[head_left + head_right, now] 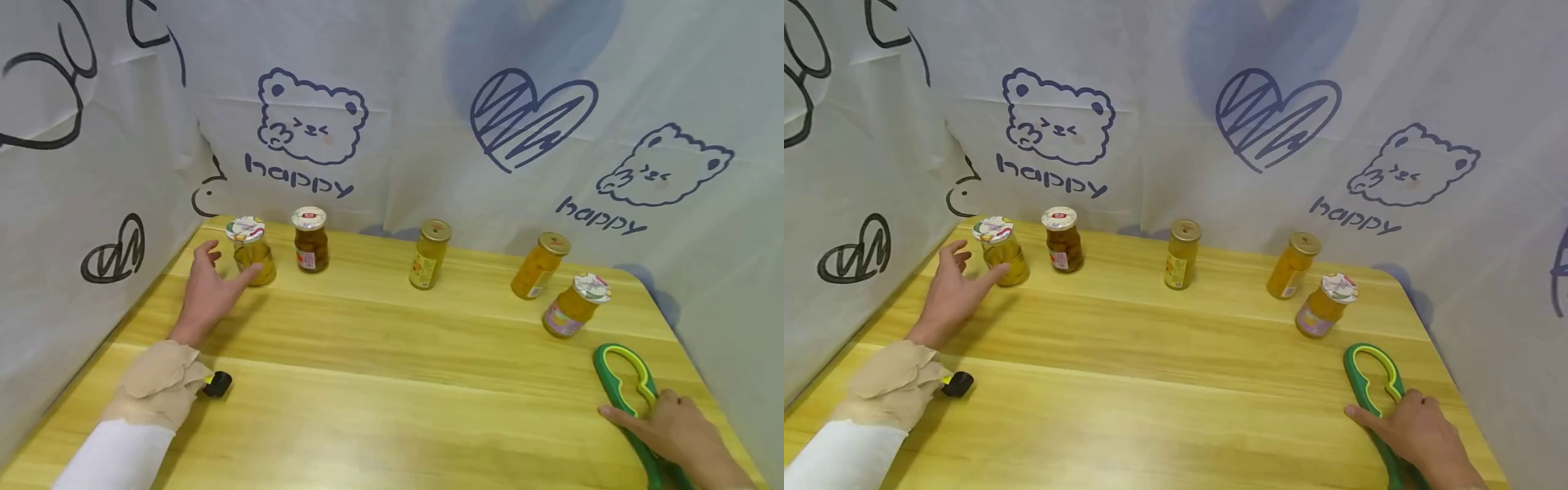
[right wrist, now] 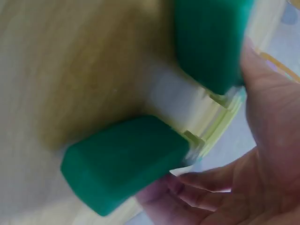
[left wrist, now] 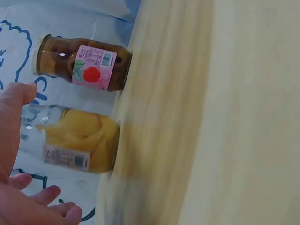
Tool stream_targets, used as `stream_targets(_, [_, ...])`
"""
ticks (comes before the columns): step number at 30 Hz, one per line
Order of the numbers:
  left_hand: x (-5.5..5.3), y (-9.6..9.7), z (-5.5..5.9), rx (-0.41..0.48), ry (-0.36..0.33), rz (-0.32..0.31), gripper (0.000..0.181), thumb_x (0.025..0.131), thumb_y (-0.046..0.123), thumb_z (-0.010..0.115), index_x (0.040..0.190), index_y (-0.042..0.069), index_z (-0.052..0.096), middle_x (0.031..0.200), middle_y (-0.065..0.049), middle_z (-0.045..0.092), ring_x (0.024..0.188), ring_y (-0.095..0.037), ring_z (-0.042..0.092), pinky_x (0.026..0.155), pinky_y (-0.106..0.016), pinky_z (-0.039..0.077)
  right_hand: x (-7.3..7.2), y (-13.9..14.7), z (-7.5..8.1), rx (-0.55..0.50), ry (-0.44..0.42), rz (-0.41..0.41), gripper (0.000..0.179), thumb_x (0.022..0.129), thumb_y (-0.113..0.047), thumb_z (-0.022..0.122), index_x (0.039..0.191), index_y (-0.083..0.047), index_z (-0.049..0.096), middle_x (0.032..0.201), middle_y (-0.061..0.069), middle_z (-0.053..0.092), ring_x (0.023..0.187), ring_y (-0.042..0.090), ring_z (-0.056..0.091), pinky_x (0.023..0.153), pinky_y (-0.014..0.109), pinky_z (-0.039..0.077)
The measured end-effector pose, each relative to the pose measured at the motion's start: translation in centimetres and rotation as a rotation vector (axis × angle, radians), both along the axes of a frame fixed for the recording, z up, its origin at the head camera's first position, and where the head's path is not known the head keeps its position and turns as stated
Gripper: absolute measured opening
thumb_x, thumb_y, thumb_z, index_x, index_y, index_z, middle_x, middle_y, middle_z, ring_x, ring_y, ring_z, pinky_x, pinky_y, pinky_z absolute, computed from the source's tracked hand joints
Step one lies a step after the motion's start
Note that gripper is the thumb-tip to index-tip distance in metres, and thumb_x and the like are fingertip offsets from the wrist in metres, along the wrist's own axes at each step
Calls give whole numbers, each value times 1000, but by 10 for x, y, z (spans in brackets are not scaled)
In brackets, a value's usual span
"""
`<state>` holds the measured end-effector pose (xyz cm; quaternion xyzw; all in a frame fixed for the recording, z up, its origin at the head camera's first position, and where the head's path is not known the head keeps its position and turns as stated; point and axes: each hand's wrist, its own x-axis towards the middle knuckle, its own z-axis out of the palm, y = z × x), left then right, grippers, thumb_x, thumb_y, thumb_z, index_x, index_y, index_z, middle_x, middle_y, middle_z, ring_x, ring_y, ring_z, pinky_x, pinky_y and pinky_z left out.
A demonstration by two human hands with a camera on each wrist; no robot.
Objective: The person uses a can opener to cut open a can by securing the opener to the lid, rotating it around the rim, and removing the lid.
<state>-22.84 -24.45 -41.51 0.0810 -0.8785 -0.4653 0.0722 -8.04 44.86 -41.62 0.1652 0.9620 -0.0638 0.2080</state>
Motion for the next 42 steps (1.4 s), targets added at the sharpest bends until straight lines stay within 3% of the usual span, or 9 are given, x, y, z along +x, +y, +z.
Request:
stream_targets(5, [-16,8,-5,53,19,25,116,87,56,77,165,11,4,166,-28,25,150,-46,32,121,-64,33,3,-1,3,-7,-15,-22,100,85,-88,49,94,12,47,74,15,52,68,26,56,60,35,45])
stream_targets(12, [-38,22,-4,134,89,35,112,85,45,82,162,10,9,164,-22,32,151,-40,36,126,-56,32,3,3,3,1,28,-2,91,87,-81,55,93,9,49,73,13,51,68,26,55,58,35,43])
stream_targets(17, [-45,28,-4,150,96,69,96,90,39,78,159,10,18,161,-22,39,150,-38,40,127,-52,32,8,5,3,-17,75,5,78,88,-75,60,87,3,49,72,9,48,67,24,51,57,33,39])
stream_targets(21, [-48,29,-6,180,97,94,87,92,33,74,159,10,22,161,-19,42,150,-34,42,127,-48,33,10,7,6,-24,137,15,77,89,-67,65,92,8,49,76,14,52,69,26,53,57,34,42])
stream_targets(25, [-50,27,-7,177,81,99,84,92,31,73,158,8,27,160,-19,44,149,-34,43,127,-46,34,11,8,10,-23,178,14,85,89,-57,68,111,21,44,89,28,55,75,32,56,62,40,48])
stream_targets(31, [-48,25,-5,183,46,79,83,93,29,73,159,7,27,161,-19,42,149,-35,42,127,-47,34,17,-2,11,18,310,68,86,91,-48,67,130,24,42,110,41,52,83,41,58,68,50,51])
stream_targets(36, [-41,24,-4,201,15,54,85,95,31,71,161,9,24,163,-18,39,150,-35,41,127,-49,33,20,-13,13,32,368,139,85,97,-48,63,136,24,41,113,42,51,85,41,59,70,55,52])
stream_targets(42, [-36,21,-6,189,8,11,85,95,34,71,160,7,24,163,-20,39,150,-36,41,126,-52,34,24,-35,17,45,385,181,97,91,-65,67,132,21,45,100,31,51,74,29,50,60,42,47])
